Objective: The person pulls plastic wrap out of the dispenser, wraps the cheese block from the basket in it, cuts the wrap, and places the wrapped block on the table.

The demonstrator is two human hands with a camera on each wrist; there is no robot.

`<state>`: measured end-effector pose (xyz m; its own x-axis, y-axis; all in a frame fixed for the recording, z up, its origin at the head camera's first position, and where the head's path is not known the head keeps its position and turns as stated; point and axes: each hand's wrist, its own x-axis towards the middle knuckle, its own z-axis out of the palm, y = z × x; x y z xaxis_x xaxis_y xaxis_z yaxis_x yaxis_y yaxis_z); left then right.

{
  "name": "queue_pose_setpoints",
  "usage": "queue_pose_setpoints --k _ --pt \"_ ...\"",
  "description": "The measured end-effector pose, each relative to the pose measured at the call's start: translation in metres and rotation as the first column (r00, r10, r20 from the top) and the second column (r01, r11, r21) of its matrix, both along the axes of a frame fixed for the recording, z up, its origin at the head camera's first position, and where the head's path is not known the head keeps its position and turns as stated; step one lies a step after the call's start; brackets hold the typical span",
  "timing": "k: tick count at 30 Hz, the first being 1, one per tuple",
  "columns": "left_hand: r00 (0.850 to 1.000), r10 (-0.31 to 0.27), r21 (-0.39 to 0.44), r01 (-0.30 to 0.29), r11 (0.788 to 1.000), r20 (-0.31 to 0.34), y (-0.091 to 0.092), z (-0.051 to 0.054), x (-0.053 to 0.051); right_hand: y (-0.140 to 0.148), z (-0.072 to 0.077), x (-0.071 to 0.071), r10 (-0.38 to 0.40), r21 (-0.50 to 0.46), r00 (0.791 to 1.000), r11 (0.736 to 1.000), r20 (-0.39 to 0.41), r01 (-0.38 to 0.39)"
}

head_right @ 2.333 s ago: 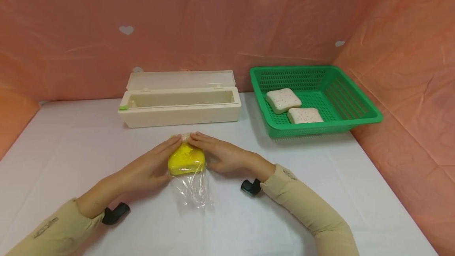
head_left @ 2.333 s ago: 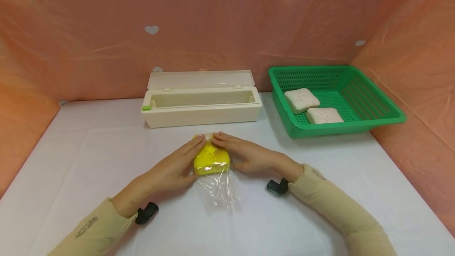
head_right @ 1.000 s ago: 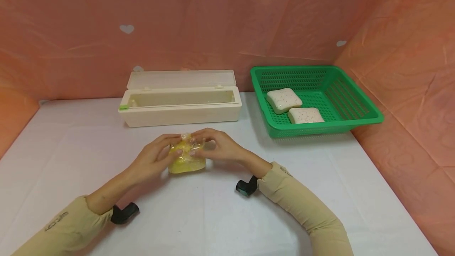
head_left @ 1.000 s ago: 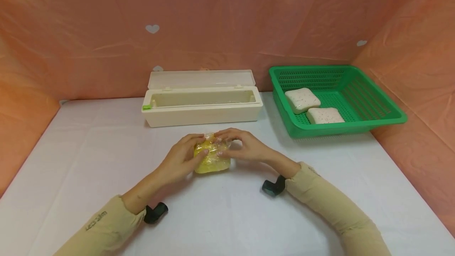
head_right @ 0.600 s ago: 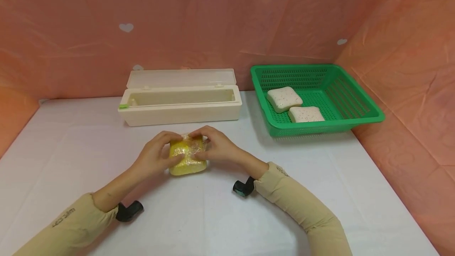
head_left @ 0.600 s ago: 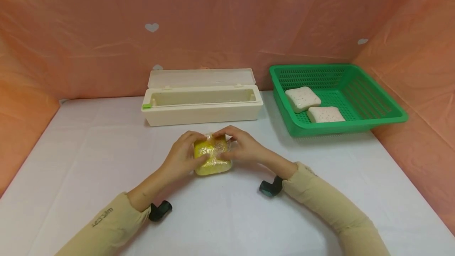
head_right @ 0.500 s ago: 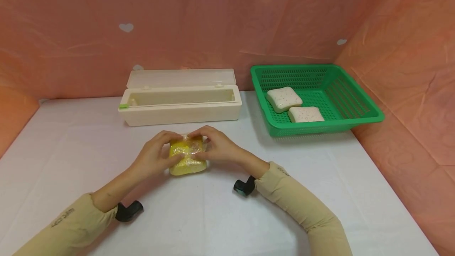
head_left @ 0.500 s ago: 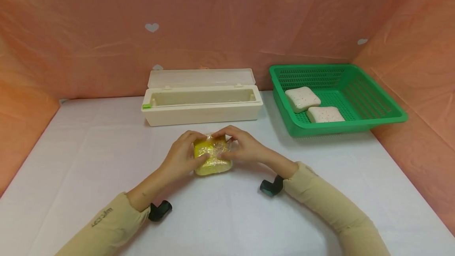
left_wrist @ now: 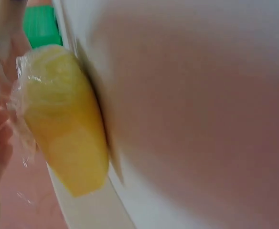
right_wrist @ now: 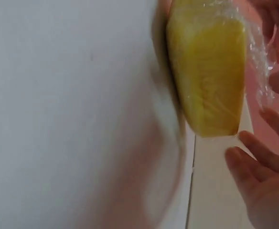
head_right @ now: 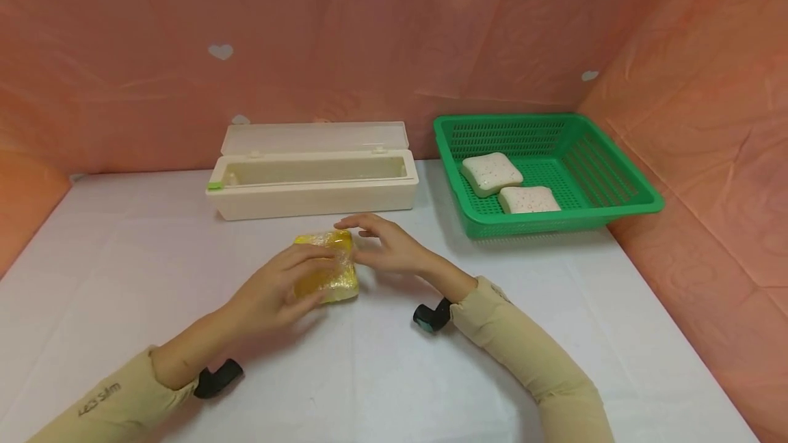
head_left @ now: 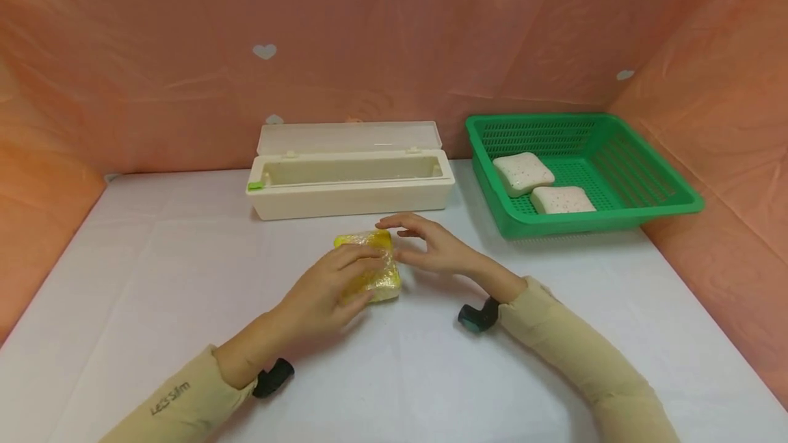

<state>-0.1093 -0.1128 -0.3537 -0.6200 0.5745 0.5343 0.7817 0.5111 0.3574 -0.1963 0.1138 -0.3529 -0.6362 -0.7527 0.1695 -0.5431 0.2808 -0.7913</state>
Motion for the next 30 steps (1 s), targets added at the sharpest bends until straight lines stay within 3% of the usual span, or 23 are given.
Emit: queue_pose_setpoints --k 2,4,8,12,20,24,28,30 --pt "0.999 -0.044 -0.095 0.041 0.995 -0.032 0.003 0.0 0.002 -0.001 -0.002 -0.003 0.014 0.029 1.0 0.999 0.023 -0.015" --pt "0.998 -0.052 -0.183 0.044 0.982 -0.041 0.004 0.0 0.004 -0.002 -0.005 -0.005 0.033 0.046 0.998 0.998 0.049 -0.036" --pt "1.0 -0.002 -0.294 -0.002 0.956 -0.014 0.003 -0.001 0.005 -0.002 -0.009 -0.011 0.085 0.045 0.993 0.995 0.086 -0.089" --pt "0.998 0.056 -0.327 -0.049 0.944 0.011 0.001 -0.002 0.005 -0.002 -0.012 -0.017 0.115 0.037 0.986 0.992 0.124 -0.12" --pt "0.983 0.133 -0.272 -0.094 0.958 0.128 -0.006 -0.001 0.004 0.001 -0.012 -0.02 0.145 -0.04 0.963 0.989 0.229 -0.139" --pt "0.958 0.147 -0.2 -0.098 0.975 0.246 -0.011 0.001 0.003 0.003 -0.011 -0.019 0.168 -0.047 0.963 0.986 0.212 -0.162" --pt "0.927 0.108 -0.059 -0.093 0.994 0.36 -0.015 0.003 0.002 0.003 -0.009 -0.016 0.173 -0.048 0.966 0.985 0.194 -0.167" --pt "0.924 0.064 0.016 -0.076 0.997 0.377 -0.017 0.003 0.0 0.002 -0.008 -0.014 0.167 -0.055 0.967 0.986 0.194 -0.159"
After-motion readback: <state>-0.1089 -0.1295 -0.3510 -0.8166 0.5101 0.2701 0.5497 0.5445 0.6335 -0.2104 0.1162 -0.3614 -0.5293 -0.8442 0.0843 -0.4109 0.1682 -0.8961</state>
